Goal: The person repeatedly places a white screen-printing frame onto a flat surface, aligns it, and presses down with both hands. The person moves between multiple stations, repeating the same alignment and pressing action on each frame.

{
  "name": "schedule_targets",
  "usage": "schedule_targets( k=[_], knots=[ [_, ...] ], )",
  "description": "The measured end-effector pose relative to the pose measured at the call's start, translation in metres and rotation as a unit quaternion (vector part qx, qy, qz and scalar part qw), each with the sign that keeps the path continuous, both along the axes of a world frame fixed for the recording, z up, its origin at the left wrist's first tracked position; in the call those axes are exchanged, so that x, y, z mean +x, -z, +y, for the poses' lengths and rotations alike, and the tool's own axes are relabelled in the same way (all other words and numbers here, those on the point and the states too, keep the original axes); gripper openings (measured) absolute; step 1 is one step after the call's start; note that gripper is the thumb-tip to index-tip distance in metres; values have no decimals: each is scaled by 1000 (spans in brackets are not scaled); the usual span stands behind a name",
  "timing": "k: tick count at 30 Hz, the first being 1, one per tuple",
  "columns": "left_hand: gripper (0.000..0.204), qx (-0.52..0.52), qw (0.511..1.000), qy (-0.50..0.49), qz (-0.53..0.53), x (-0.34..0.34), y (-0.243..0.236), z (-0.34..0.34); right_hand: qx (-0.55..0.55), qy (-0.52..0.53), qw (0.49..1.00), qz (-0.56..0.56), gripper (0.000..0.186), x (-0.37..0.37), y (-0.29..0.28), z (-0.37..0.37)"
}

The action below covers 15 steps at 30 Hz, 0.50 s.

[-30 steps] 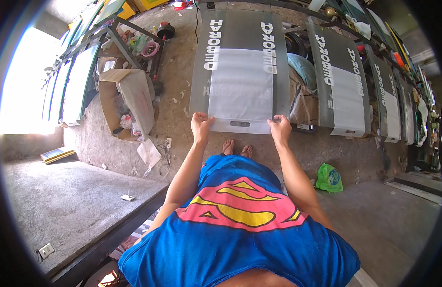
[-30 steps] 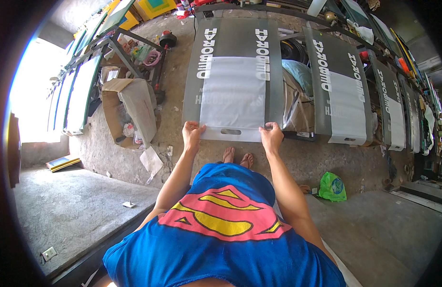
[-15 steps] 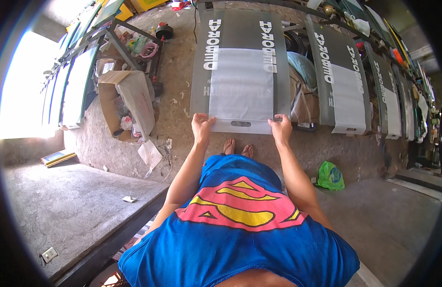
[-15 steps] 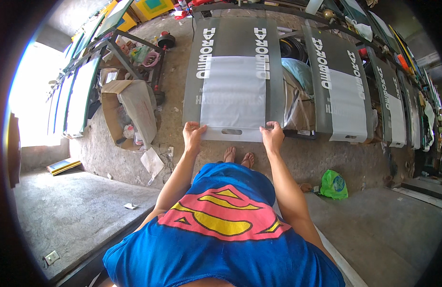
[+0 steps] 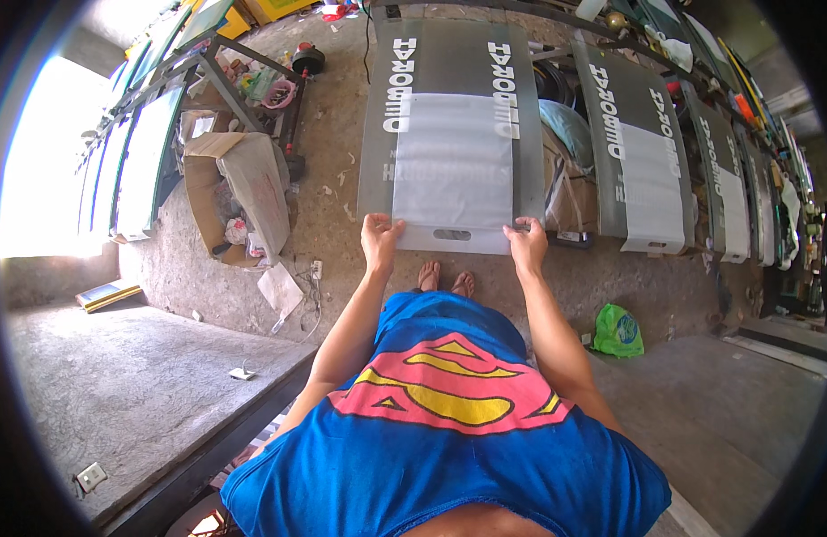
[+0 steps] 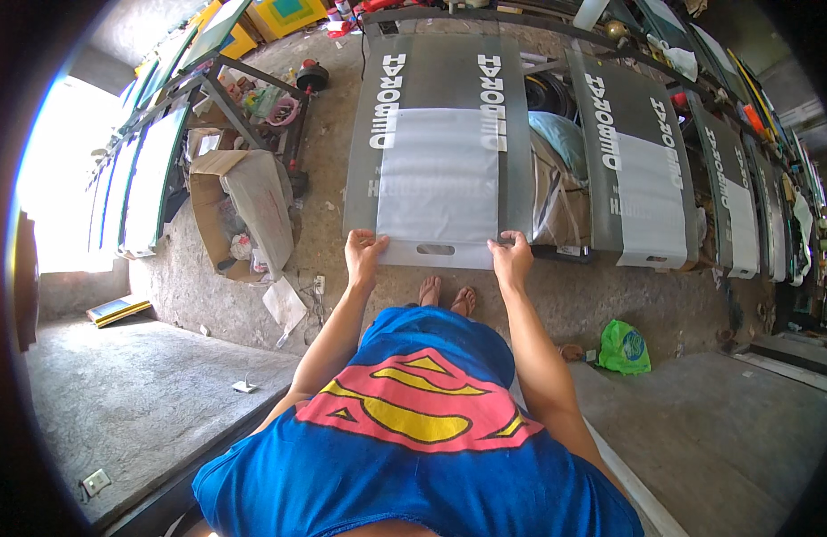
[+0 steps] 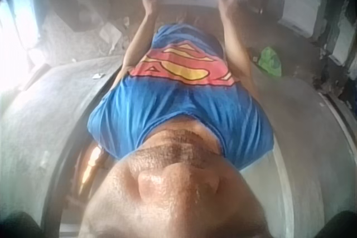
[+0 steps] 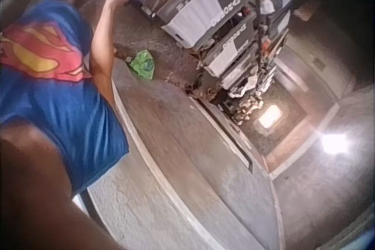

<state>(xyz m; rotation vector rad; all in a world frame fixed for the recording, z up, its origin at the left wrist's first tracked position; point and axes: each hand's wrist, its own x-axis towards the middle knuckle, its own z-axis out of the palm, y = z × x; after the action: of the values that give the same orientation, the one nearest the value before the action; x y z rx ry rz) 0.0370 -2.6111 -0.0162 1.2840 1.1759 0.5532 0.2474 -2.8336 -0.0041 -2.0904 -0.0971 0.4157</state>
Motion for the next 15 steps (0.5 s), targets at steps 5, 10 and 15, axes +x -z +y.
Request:
schedule_targets(
  k=[5, 10, 15],
  knots=[
    [41, -1, 1000, -3, 6, 0, 2, 1, -8, -1, 1000, 1, 31, 0, -4, 1],
    [41, 1, 1000, -6, 5, 0, 1, 0, -23, -3, 1000, -6, 31, 0, -4, 1],
    [43, -7, 1000, -1, -1, 1, 2, 2, -9, 9, 1000, 5, 31, 0, -5, 1]
  ],
)
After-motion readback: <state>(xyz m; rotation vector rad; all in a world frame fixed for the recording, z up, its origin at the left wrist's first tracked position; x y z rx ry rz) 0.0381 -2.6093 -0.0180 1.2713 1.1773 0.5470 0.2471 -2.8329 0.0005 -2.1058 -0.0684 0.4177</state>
